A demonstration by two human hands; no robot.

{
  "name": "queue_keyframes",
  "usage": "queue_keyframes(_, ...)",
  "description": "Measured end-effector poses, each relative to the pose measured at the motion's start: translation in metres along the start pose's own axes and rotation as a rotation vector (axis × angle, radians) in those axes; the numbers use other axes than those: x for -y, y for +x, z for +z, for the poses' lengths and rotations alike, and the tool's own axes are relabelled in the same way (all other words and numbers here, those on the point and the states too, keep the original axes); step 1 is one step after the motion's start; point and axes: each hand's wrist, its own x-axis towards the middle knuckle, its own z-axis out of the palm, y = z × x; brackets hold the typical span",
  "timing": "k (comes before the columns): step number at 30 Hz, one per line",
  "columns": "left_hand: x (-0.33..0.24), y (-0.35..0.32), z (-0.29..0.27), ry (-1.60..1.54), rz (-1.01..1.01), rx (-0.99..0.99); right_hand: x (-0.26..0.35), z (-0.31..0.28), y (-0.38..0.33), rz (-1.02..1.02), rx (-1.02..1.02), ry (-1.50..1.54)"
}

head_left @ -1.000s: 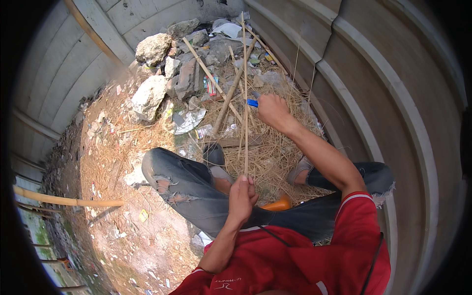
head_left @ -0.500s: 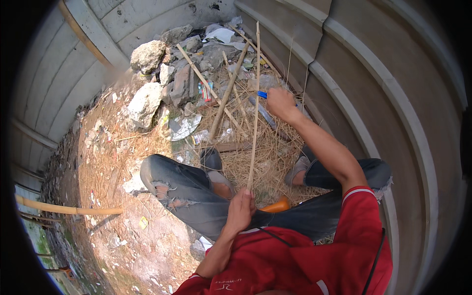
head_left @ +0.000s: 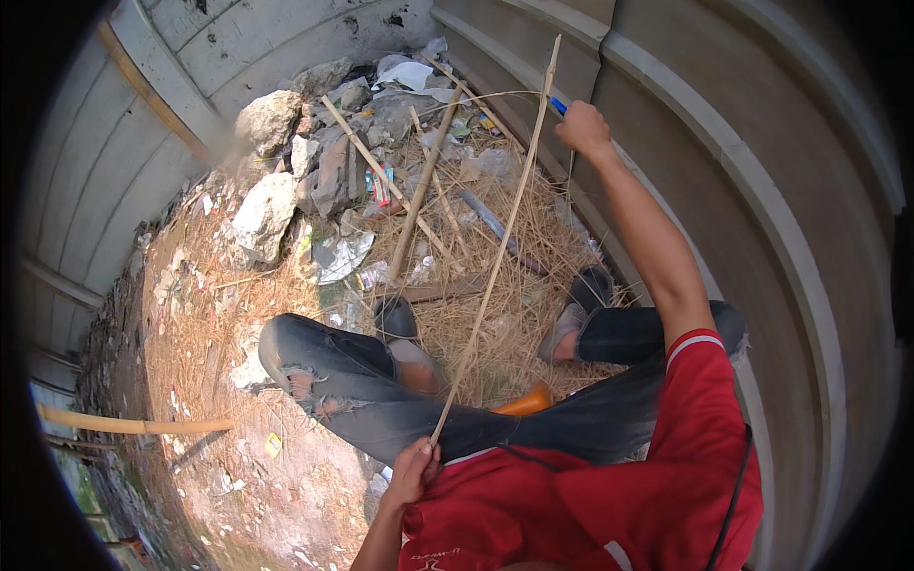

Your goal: The person sits on the ground and uses a blue utility knife to shave thin strips from a long bamboo stick. They hold the stick with their left hand and carefully scrape the surface with the knife in their right hand, creating fine shavings that fall onto the straw-covered floor.

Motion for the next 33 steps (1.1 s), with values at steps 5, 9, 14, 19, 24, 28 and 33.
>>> queue_keyframes(5,-0.042,0.048,0.030,-0.288,0.078,0.089,0.041,-0.003,-0.075,-0.200,0.191,-0.017)
queue_keyframes(9,-0.067,0.080,0.045,-0.434,0.080,0.112,0.068,0.004,-0.162,-0.479,0.240,0.024)
queue_keyframes(14,-0.089,0.107,0.053,-0.453,0.071,0.075,0.081,0.000,-0.236,-0.645,0.487,-0.026)
queue_keyframes(19,-0.103,0.120,0.062,-0.380,0.059,-0.011,0.088,-0.004,-0.259,-0.691,0.526,-0.036)
queue_keyframes(24,-0.082,0.122,0.077,-0.043,0.197,-0.214,0.075,0.023,-0.230,-0.605,0.353,-0.017)
queue_keyframes(28,-0.064,0.122,0.075,0.138,0.239,-0.296,0.074,0.026,-0.234,-0.602,0.464,-0.090)
queue_keyframes(33,-0.083,0.120,0.065,-0.156,0.122,-0.191,0.088,0.016,-0.275,-0.719,0.669,-0.073)
